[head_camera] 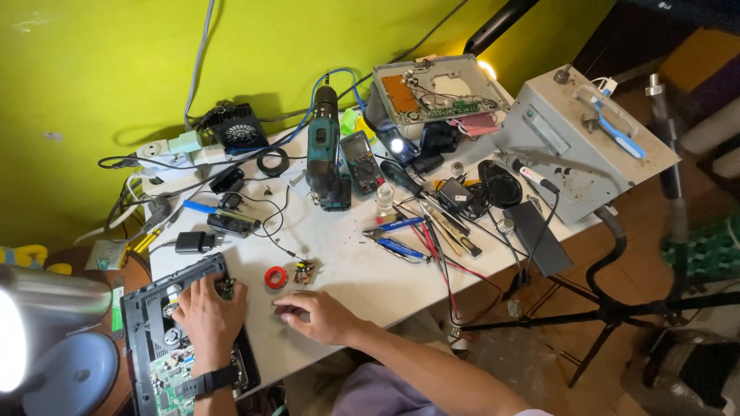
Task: A person is at a repair bench inspecting a small circuit board, turning it over to examine both sides and using a small tool to point at components.
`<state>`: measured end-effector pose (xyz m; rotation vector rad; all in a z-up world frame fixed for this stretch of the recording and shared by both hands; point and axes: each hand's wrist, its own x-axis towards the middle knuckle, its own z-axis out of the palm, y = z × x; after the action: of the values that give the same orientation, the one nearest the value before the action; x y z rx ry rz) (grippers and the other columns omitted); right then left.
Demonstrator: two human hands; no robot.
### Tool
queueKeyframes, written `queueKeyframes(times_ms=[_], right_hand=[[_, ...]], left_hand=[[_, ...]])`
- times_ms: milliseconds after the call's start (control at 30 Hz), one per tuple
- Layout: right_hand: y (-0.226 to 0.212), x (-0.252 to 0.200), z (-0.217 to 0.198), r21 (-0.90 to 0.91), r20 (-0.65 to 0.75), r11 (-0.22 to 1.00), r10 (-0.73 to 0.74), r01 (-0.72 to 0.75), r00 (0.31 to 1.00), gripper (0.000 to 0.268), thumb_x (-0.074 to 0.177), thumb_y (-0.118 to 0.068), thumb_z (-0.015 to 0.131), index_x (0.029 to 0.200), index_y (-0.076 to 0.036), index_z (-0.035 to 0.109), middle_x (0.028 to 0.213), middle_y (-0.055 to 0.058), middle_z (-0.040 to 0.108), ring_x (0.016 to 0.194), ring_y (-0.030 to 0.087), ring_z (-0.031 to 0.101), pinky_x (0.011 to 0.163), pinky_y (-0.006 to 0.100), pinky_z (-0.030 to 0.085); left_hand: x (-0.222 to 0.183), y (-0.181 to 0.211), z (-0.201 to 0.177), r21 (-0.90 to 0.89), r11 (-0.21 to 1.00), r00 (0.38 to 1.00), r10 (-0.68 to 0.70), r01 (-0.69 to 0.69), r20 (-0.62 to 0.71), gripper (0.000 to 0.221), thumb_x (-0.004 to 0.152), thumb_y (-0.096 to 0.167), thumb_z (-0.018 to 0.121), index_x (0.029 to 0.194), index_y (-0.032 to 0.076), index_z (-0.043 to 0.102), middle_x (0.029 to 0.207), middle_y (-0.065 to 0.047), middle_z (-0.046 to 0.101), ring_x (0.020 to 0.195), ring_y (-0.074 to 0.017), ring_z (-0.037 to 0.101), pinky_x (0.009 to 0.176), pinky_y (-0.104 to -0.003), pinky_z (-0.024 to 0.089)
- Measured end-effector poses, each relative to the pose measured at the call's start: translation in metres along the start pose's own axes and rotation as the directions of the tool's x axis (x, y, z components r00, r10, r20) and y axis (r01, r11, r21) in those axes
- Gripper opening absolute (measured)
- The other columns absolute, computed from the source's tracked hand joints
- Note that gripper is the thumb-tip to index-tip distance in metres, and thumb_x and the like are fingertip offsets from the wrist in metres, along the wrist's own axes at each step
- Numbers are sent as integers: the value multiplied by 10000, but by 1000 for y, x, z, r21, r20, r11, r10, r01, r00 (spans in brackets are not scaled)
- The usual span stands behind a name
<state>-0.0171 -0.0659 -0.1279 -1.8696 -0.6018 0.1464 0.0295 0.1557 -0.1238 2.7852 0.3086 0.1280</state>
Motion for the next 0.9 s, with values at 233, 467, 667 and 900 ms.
queueKeyframes(times_ms=[233,467,667,900], right_hand=[[-4,2,-1,25,-31,998,-54,55,998,299,998,-136,634,1269,-11,654,1229,151,714,1080,291,707,975,391,574],[-7,1,-5,25,31,999,26,-26,999,361,1032,-250,562,1299,-22,645,1192,160,706,1018,297,703,904,379,556],[-7,2,-2,10,19,999,52,-53,998,409,1025,-307,560,1324,-41,644,1256,124,714,1125,273,691,984,391,543],[-6,4,2,77,-93,996,-26,34,995,233,973,-77,681,1200,-48,724,994,159,748,919,307,740,790,381,621]], left_hand=[[-15,29,-8,-70,995,994,77,-72,76,528,863,476,587,1286,165,641,1325,-129,630,1292,-336,470,1056,-561,320],[-21,39,-29,-334,933,991,122,-131,-49,431,944,326,628,1312,109,684,1299,-164,584,1251,-349,427,990,-539,435],[-11,15,-17,-158,954,961,232,-254,-150,439,967,297,614,1318,40,671,1292,-187,593,1236,-362,462,994,-516,439],[-13,15,-7,-138,942,939,273,-305,-209,368,941,249,696,1258,66,736,1235,-167,640,1393,-381,479,1116,-456,439]])
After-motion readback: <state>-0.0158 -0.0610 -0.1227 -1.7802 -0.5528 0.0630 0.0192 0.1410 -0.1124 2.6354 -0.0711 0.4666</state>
